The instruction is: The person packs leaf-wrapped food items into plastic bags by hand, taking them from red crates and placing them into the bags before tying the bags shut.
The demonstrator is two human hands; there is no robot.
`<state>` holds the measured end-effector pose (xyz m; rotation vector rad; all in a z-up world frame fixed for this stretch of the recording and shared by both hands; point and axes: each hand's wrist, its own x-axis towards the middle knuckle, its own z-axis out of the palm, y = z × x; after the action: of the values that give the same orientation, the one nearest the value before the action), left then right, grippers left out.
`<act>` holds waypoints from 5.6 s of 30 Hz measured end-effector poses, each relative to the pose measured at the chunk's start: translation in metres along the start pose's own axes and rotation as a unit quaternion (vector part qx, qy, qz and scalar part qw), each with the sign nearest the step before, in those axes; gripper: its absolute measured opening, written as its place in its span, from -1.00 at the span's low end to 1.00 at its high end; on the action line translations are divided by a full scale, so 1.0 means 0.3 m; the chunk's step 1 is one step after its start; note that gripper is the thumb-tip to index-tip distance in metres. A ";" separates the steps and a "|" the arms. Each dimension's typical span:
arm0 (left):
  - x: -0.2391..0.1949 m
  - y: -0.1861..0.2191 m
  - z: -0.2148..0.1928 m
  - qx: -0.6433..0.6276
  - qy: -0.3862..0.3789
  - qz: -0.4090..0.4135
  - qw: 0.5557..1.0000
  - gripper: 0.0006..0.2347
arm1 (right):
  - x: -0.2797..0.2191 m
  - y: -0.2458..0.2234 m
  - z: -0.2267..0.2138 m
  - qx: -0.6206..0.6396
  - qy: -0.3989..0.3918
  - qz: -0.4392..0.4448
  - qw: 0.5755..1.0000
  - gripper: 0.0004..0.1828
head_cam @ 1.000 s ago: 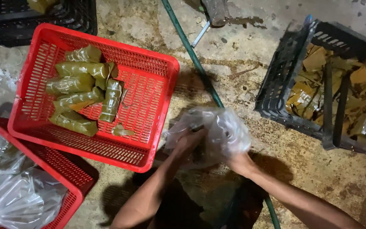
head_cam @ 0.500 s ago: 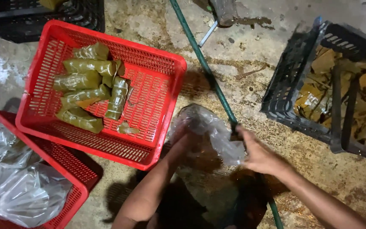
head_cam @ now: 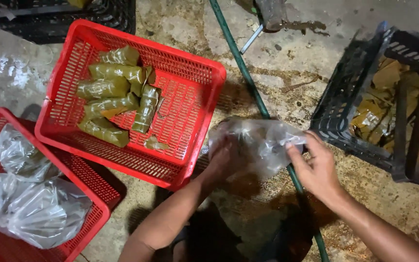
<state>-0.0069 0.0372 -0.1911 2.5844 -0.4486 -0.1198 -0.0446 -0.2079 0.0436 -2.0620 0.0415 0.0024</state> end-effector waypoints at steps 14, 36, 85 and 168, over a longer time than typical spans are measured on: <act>0.086 0.024 -0.917 0.293 -0.150 0.203 0.922 -0.64 | -0.065 0.001 0.022 0.040 -0.112 0.009 0.993 -0.91; 0.241 -0.774 -1.268 0.414 -0.119 -0.086 0.898 -0.18 | -0.036 -0.064 -0.025 0.047 -0.085 0.068 0.993 -0.87; 0.022 0.398 -0.091 0.080 0.097 0.249 0.960 -0.78 | -0.042 -0.050 -0.001 0.179 -0.148 0.080 0.969 -0.81; 0.274 0.389 -0.453 -0.199 -0.380 -0.299 0.852 -0.36 | -0.046 -0.049 -0.029 -0.287 -0.216 0.011 0.933 -0.30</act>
<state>0.0593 -0.0217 -0.0149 2.0735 0.1455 -1.3291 -0.0582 -0.2083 0.0609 -2.5964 -0.2346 0.5387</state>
